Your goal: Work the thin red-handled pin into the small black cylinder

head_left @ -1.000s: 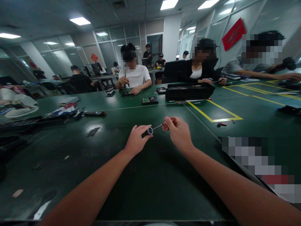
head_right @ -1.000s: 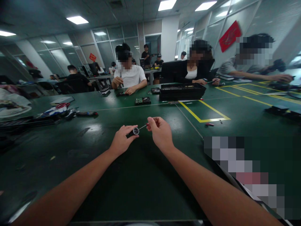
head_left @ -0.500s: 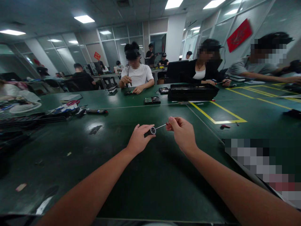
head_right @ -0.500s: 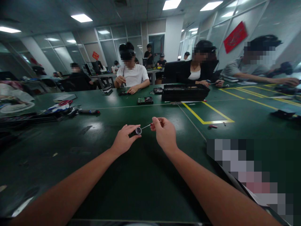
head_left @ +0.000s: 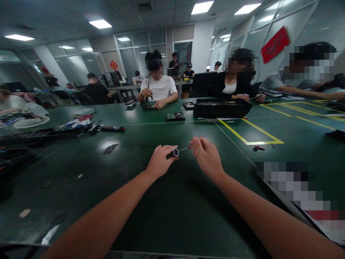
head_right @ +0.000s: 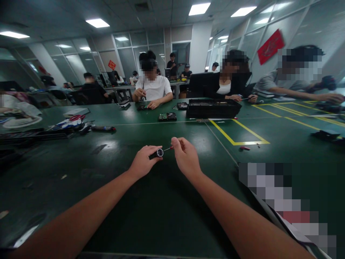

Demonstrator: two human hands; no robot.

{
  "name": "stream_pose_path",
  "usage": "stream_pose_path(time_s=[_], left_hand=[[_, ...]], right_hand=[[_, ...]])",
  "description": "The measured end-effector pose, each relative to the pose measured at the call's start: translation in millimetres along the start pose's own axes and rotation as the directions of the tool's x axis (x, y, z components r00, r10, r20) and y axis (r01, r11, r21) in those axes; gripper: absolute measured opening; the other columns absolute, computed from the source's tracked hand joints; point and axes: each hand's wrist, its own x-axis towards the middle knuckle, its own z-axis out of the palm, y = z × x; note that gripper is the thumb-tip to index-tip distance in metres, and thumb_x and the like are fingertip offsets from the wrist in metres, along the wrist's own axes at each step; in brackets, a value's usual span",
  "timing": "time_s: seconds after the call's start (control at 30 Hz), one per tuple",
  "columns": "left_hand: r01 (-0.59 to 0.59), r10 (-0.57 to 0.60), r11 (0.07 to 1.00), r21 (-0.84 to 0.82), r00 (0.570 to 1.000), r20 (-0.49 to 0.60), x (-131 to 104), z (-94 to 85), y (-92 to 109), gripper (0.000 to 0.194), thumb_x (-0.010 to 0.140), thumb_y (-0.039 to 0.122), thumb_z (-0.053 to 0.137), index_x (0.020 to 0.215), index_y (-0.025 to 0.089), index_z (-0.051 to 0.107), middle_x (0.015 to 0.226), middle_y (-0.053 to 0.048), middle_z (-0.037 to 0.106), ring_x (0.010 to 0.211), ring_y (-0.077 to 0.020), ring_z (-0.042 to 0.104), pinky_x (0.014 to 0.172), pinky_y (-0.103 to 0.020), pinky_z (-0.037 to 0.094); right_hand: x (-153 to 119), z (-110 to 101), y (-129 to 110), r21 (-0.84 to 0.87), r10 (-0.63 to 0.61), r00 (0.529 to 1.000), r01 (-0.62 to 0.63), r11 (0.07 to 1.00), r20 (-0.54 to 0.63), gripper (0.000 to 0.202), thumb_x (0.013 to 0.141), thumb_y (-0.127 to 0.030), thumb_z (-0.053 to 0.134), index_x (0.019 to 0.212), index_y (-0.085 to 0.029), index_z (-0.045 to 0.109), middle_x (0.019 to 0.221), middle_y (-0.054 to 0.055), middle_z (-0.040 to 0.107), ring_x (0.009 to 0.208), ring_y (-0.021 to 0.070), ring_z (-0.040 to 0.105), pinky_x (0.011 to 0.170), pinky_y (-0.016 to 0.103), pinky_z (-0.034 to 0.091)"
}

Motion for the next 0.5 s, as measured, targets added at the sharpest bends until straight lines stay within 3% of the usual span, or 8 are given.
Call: stream_pose_path(time_s=[0.1, 0.2, 0.4, 0.5], left_hand=[[0.003, -0.003, 1.0, 0.01, 1.0, 0.018, 0.1, -0.2, 1.5, 0.04, 0.088, 0.024, 0.071, 0.128, 0.025, 0.065, 0.13, -0.007, 0.067, 0.125, -0.0257, 0.059, 0.118, -0.058, 0.029], [-0.004, 0.004, 1.0, 0.015, 1.0, -0.002, 0.3, -0.9, 1.7, 0.04, 0.088, 0.024, 0.071, 0.128, 0.024, 0.065, 0.131, -0.007, 0.067, 0.126, -0.025, 0.058, 0.118, -0.056, 0.03], [0.002, -0.002, 0.999, 0.048, 1.0, 0.008, -0.3, 0.0, 1.4, 0.038, 0.089, 0.025, 0.071, 0.126, 0.026, 0.065, 0.131, -0.007, 0.067, 0.126, -0.0262, 0.059, 0.118, -0.059, 0.028], [-0.003, 0.003, 0.999, 0.044, 1.0, 0.009, -0.2, 0.2, 2.0, 0.039, 0.089, 0.025, 0.071, 0.127, 0.026, 0.065, 0.131, -0.007, 0.067, 0.127, -0.0259, 0.059, 0.118, -0.058, 0.028]], right_hand=[[0.2, 0.4, 1.6, -0.093, -0.01, 0.997, 0.003, 0.996, -0.079, 0.036, 0.097, -0.051, 0.044, 0.095, -0.022, 0.066, 0.076, 0.003, 0.065, 0.068, 0.0206, 0.059, 0.063, 0.034, 0.042], [1.2, -0.2, 3.1, -0.074, -0.005, 0.998, 0.0, 0.997, -0.066, 0.03, 0.097, -0.043, 0.044, 0.109, -0.023, 0.062, 0.083, 0.004, 0.065, 0.075, 0.0217, 0.06, 0.067, 0.035, 0.044], [2.3, 0.2, 0.9, -0.12, -0.01, 1.0, 0.007, 0.993, -0.029, 0.035, 0.098, -0.051, 0.042, 0.09, -0.024, 0.062, 0.074, 0.002, 0.063, 0.069, 0.0211, 0.059, 0.065, 0.035, 0.041], [2.8, 0.5, 3.6, -0.079, -0.02, 0.998, 0.015, 0.997, -0.054, 0.025, 0.097, -0.042, 0.043, 0.101, -0.024, 0.06, 0.081, 0.003, 0.065, 0.076, 0.022, 0.062, 0.07, 0.035, 0.043]])
